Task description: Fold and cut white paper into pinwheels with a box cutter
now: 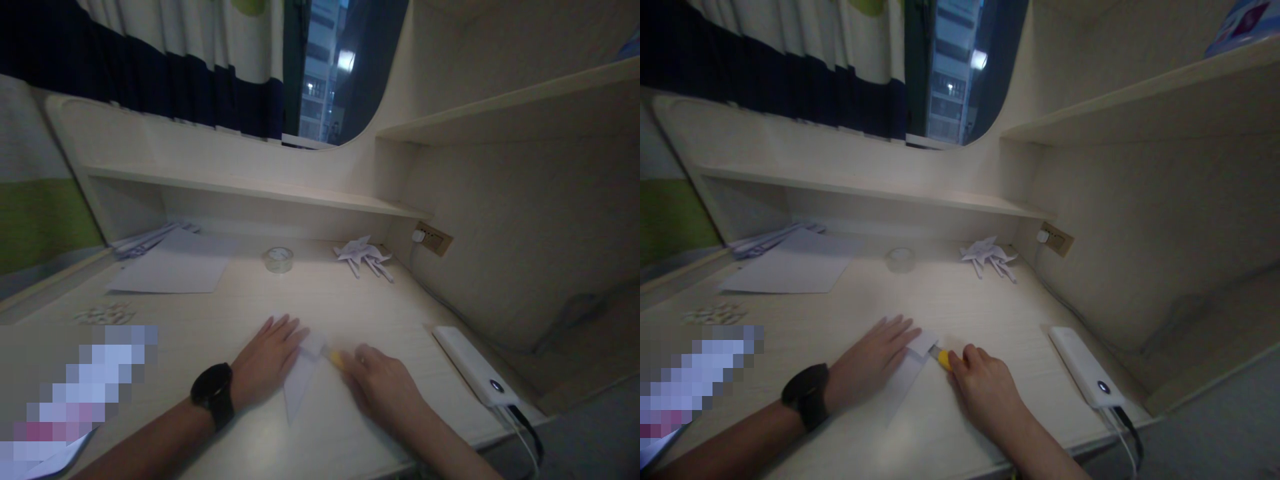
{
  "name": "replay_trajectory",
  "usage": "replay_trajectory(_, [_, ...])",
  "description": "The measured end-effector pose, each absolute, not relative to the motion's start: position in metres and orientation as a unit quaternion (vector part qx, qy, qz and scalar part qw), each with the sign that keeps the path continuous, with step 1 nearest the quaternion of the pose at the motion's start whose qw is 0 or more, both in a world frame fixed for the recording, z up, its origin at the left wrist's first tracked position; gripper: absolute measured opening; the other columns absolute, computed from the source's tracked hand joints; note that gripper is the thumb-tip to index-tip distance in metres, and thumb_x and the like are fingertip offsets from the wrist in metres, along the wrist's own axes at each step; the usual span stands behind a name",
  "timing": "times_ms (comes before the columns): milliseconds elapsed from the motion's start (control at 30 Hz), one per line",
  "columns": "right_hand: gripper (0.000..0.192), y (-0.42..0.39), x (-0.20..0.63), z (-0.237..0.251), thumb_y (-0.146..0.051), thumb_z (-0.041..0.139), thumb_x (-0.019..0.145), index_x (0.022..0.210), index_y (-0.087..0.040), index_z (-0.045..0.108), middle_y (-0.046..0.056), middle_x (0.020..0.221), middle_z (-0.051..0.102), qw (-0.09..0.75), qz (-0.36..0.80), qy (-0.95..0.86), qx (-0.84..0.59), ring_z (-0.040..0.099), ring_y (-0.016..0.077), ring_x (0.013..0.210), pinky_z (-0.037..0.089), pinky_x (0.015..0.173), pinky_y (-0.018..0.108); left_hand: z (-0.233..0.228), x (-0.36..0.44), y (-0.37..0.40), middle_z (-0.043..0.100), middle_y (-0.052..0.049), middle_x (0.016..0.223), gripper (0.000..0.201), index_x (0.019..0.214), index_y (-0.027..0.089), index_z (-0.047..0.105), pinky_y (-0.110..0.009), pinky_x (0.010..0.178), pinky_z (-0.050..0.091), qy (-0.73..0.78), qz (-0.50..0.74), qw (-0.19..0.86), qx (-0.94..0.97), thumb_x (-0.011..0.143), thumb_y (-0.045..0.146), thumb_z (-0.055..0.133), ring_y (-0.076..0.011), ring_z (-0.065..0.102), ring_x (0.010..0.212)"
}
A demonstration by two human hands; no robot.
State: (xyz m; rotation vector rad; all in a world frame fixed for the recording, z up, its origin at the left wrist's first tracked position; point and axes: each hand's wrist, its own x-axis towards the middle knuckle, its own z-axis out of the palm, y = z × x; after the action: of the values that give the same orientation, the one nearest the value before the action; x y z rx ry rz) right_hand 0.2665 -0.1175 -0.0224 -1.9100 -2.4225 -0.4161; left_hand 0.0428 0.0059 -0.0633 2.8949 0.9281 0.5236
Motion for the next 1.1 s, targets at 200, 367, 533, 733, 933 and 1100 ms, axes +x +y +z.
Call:
replay_trajectory(200, [0.026,-0.112,0.265,-0.028,-0.023,0.047,0.09,0.115,-0.024,0.053,0.003,0.079,0.054,0.028,-0.125,-0.779,-0.613,0.053,0.0141,0.069,0.032,0.055,0.023,-0.059,0.039,0.006,0.041,-0.006,0.142,0.059,0.137,0.027,0.04,-0.053,0.111,0.014,0.274,0.145,0.031,0.95,0.08,0.014,0.043,-0.028,0.028,0.135])
replay_trajectory(367, [0.024,-0.114,0.261,-0.026,-0.021,0.044,0.091,0.114,-0.02,0.052,0.005,0.085,0.055,0.032,-0.111,-0.789,-0.604,0.052,0.0152,0.073,0.035,0.06,0.024,-0.045,0.051,0.006,0.054,-0.009,0.121,0.041,0.126,0.024,0.049,-0.055,0.105,0.025,0.29,0.153,0.071,0.942,0.087,0.019,0.037,-0.0272,0.042,0.121])
replay_trajectory(533, [0.031,-0.116,0.257,-0.023,-0.016,0.048,0.086,0.117,-0.02,0.05,0.007,0.087,0.055,0.019,-0.105,-0.792,-0.601,0.053,0.0168,0.076,0.035,0.059,0.024,-0.039,0.074,-0.002,0.056,-0.01,0.1,0.032,0.107,0.02,0.058,-0.054,0.094,0.033,0.367,0.189,0.034,0.91,0.094,0.033,0.032,-0.027,0.05,0.098])
replay_trajectory(733, [0.029,-0.118,0.251,-0.021,-0.021,0.046,0.088,0.117,-0.021,0.051,0.006,0.084,0.056,0.034,-0.095,-0.792,-0.603,0.054,0.0161,0.072,0.034,0.057,0.024,-0.053,0.085,-0.001,0.056,-0.015,0.11,0.035,0.115,0.016,0.055,-0.056,0.099,0.026,0.421,0.196,-0.005,0.886,0.092,0.032,0.034,-0.0323,0.047,0.11])
replay_trajectory(933, [0.021,-0.117,0.244,-0.02,-0.022,0.045,0.088,0.107,-0.02,0.055,0.007,0.082,0.058,0.016,-0.09,-0.778,-0.621,0.056,0.0162,0.069,0.035,0.056,0.025,-0.073,0.079,0.005,0.039,-0.013,0.144,0.05,0.136,0.02,0.041,-0.055,0.108,0.015,0.382,0.182,-0.026,0.906,0.095,0.043,0.026,-0.033,0.027,0.135])
replay_trajectory(1100, [0.027,-0.118,0.245,-0.017,-0.021,0.046,0.089,0.114,-0.023,0.052,0.006,0.081,0.06,-0.001,-0.1,-0.774,-0.625,0.057,0.018,0.069,0.035,0.055,0.026,-0.072,0.076,0.004,0.036,-0.014,0.146,0.054,0.138,0.02,0.04,-0.054,0.108,0.014,0.37,0.174,-0.026,0.912,0.095,0.048,0.025,-0.0328,0.026,0.136])
